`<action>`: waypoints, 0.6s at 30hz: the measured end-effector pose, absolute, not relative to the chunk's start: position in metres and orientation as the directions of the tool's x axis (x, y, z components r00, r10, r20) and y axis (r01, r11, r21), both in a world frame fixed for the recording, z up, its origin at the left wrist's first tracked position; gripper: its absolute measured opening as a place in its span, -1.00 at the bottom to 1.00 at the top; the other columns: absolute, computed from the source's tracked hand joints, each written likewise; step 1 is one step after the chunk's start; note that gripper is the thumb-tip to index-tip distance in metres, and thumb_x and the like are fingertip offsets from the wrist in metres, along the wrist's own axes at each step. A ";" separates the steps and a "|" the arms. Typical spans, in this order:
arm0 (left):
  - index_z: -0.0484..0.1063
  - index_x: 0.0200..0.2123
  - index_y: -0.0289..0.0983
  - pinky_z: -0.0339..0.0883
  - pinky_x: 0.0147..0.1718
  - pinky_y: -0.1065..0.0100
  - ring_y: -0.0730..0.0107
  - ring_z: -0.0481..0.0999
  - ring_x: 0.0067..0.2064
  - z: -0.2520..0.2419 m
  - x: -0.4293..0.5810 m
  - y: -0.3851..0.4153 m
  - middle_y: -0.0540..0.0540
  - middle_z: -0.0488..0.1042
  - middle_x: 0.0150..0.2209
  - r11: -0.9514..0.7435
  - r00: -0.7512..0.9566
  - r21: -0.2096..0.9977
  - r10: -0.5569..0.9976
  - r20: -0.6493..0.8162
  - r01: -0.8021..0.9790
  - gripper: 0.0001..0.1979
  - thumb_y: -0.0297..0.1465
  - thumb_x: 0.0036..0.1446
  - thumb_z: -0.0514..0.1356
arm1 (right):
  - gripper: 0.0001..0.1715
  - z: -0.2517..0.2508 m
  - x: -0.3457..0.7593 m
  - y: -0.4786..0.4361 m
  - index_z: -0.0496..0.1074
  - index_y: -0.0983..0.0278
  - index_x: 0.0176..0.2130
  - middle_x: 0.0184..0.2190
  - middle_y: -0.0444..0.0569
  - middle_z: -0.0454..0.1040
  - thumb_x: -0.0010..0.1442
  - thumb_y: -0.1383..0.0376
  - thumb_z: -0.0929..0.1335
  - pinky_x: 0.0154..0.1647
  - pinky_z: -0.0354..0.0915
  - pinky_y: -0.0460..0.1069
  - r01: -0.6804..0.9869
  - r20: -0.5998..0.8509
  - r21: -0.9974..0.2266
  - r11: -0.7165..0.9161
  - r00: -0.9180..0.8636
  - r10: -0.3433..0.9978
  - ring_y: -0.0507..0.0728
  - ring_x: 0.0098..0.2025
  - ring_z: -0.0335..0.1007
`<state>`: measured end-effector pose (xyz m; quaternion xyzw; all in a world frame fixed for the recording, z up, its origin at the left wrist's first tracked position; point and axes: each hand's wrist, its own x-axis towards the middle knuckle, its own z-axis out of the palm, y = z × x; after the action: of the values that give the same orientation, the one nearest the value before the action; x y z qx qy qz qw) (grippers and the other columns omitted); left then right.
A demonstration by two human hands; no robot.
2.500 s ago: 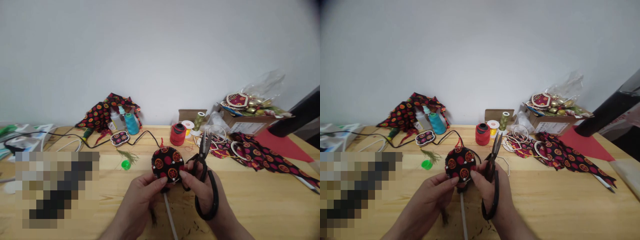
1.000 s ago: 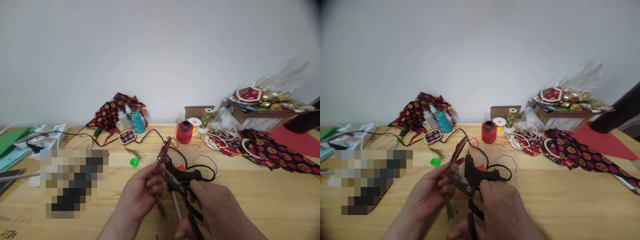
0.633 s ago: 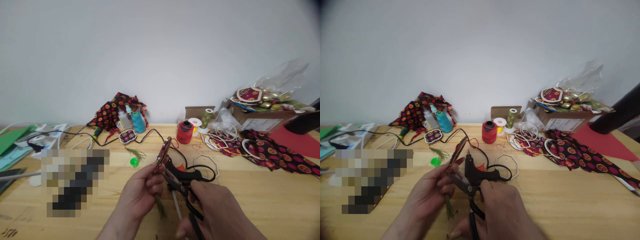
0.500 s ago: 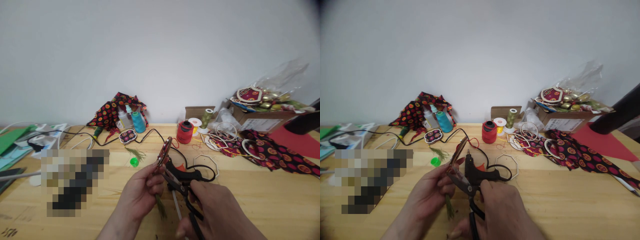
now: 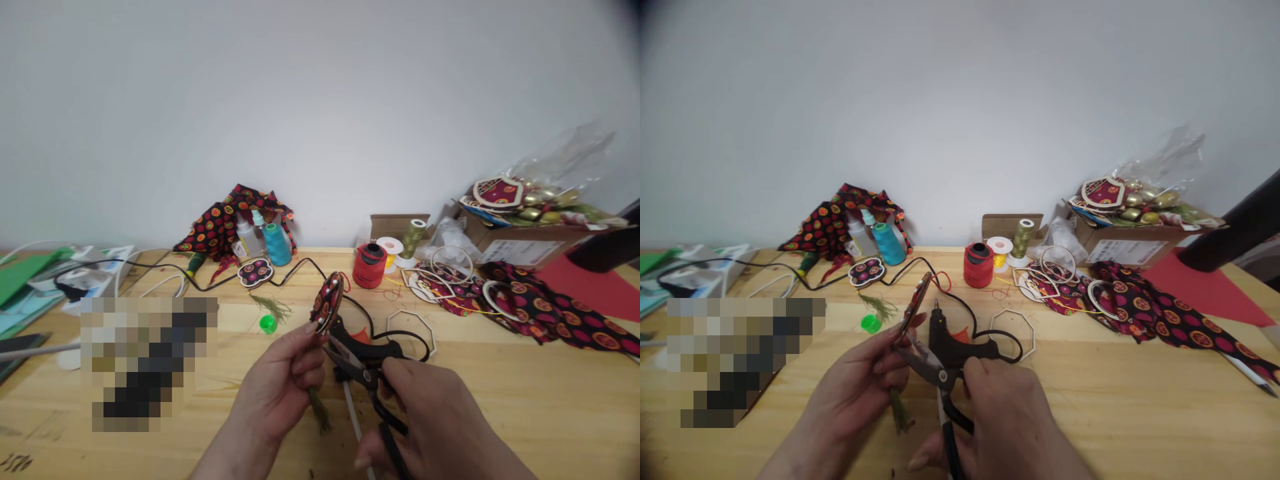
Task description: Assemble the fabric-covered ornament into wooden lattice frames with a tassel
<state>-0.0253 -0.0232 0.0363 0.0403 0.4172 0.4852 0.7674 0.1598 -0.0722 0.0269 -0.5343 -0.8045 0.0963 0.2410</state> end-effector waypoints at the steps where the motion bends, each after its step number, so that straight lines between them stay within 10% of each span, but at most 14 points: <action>1: 0.41 -0.46 -0.45 -0.15 -0.74 0.65 0.78 0.09 -0.74 0.035 -0.026 -0.023 0.04 0.35 -0.63 0.523 0.178 0.476 0.783 -0.596 -0.707 -0.91 -0.62 0.07 0.15 | -0.50 0.026 0.160 -0.072 0.33 0.26 -0.53 -0.59 -0.08 0.47 -0.18 -0.05 0.50 -0.65 0.10 -0.09 0.818 0.309 -0.393 0.420 -0.313 0.898 0.06 -0.64 0.31; 9: 0.44 -0.51 -0.41 -0.22 -0.71 0.63 0.81 0.01 -0.69 0.031 -0.028 -0.024 0.11 0.30 -0.63 0.500 0.230 0.573 0.847 -0.478 -0.649 -0.80 -0.53 -0.22 0.42 | -0.59 0.014 0.169 -0.062 0.33 0.24 -0.55 -0.64 -0.09 0.40 0.03 -0.02 0.37 -0.62 0.11 -0.03 0.847 0.560 -0.168 0.504 -0.339 0.756 0.10 -0.62 0.35; 18: 0.44 -0.49 -0.41 -0.29 -0.70 0.60 0.77 -0.15 -0.66 0.037 -0.023 -0.027 0.22 0.08 -0.69 0.497 0.268 0.643 0.864 -0.425 -0.582 -0.74 -0.46 -0.26 0.43 | -0.56 0.008 0.179 -0.054 0.27 0.24 -0.53 -0.62 -0.13 0.41 -0.08 -0.01 0.46 -0.67 0.12 -0.11 0.731 0.494 -0.323 0.601 -0.411 0.766 0.02 -0.65 0.28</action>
<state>-0.0228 -0.0273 0.0373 0.1832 0.3849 0.4669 0.7748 0.1787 -0.0537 0.0081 -0.4459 -0.8395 0.0280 0.3092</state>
